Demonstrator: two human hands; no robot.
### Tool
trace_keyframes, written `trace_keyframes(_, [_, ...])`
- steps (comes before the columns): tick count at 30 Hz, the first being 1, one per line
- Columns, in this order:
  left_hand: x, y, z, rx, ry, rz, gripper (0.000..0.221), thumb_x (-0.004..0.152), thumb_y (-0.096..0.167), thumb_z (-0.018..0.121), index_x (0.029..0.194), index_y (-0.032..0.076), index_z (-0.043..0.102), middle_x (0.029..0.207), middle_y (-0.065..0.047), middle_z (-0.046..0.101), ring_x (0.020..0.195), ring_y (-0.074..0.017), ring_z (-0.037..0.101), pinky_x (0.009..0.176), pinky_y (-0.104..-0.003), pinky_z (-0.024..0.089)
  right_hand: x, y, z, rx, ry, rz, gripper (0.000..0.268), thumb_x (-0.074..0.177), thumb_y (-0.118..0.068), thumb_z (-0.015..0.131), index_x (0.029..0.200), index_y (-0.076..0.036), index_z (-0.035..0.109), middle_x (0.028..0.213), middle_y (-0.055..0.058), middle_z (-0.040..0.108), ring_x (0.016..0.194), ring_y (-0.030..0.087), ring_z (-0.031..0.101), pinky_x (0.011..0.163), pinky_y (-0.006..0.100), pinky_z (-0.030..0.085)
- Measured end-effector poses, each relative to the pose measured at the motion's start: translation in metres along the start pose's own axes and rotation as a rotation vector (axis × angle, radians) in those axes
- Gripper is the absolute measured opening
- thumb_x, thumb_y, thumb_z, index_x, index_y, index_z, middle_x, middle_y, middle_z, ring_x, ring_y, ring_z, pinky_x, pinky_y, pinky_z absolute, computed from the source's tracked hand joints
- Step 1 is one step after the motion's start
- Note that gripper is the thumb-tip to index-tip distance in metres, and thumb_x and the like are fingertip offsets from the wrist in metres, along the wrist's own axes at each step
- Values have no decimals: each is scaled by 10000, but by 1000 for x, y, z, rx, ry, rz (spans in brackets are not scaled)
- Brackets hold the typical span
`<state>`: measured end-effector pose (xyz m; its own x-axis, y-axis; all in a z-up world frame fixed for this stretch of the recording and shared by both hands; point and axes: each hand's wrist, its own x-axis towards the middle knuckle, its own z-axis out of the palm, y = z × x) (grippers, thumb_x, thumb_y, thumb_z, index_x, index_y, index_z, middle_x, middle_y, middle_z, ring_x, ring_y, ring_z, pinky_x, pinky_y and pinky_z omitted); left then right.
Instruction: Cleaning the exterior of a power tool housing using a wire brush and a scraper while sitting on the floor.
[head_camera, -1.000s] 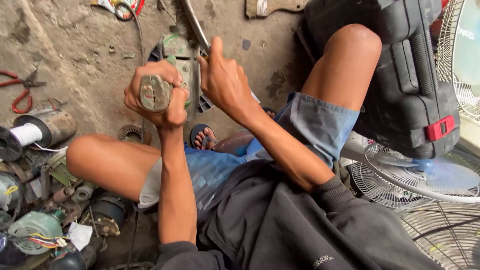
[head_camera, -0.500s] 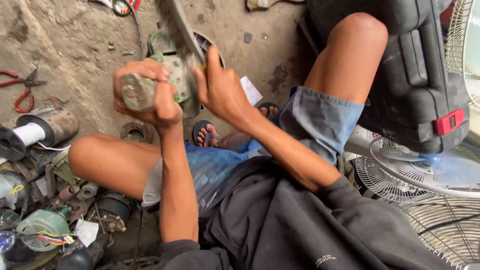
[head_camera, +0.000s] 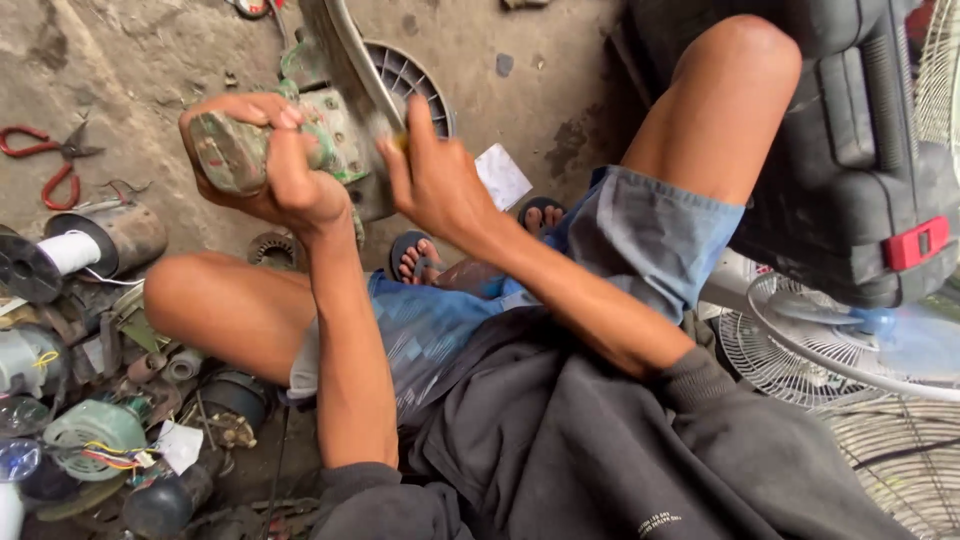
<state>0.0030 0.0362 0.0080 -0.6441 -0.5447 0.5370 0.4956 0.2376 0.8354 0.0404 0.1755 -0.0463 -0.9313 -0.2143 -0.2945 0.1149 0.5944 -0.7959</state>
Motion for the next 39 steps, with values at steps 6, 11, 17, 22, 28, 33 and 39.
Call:
trace_keyframes(6, [1,-8,1,25,19,-9,283,644,-112,629,849,53,526,661,-91,531,623,-204,594,676,-362,549,-128,31,6,-12,-213,217,460,1180,-504,523,1384,-93,491,727,380,732,748,650,792,679,681,661])
trace_keyframes(11, [-9,-17,-28,-171,-184,-79,358,606,-159,658,892,10,522,712,-133,555,648,-263,614,673,-402,527,-3,12,-9,-54,-30,57,397,1191,-437,506,1366,-87,436,778,377,720,793,685,778,675,712,638])
trace_keyframes(17, [-2,-35,-34,-283,-295,-97,327,546,-180,646,811,-45,509,635,-184,531,554,-333,608,577,-456,492,-20,-12,-49,-183,-83,105,366,1196,-422,510,1378,-121,409,898,384,748,926,720,774,806,741,648])
trace_keyframes(22, [-6,0,-10,-174,-298,-102,179,577,-124,561,742,-56,558,590,-170,569,511,-267,604,524,-429,521,-67,-11,-51,-184,-202,270,325,1222,-430,500,1285,-121,419,829,435,722,862,750,759,828,745,643])
trace_keyframes(28, [1,22,-23,-140,-462,-252,178,798,-101,539,931,14,568,810,-86,629,738,-239,555,770,-379,533,11,-9,-51,-172,66,-41,296,1189,-212,606,1206,-43,363,719,318,768,535,582,724,548,768,474])
trace_keyframes(33, [-7,8,-29,-194,-375,-277,173,799,-35,553,948,7,628,816,-91,685,709,-216,621,724,-337,568,-59,7,-49,-111,125,-139,324,1155,-98,663,1258,53,396,744,273,664,510,486,654,483,648,461])
trace_keyframes(39, [2,14,-20,-189,-571,-294,200,791,-143,587,928,1,607,809,-97,643,722,-222,591,721,-348,507,-32,14,-50,-197,161,-135,535,1135,-141,681,1465,174,401,670,328,727,461,550,669,450,687,484])
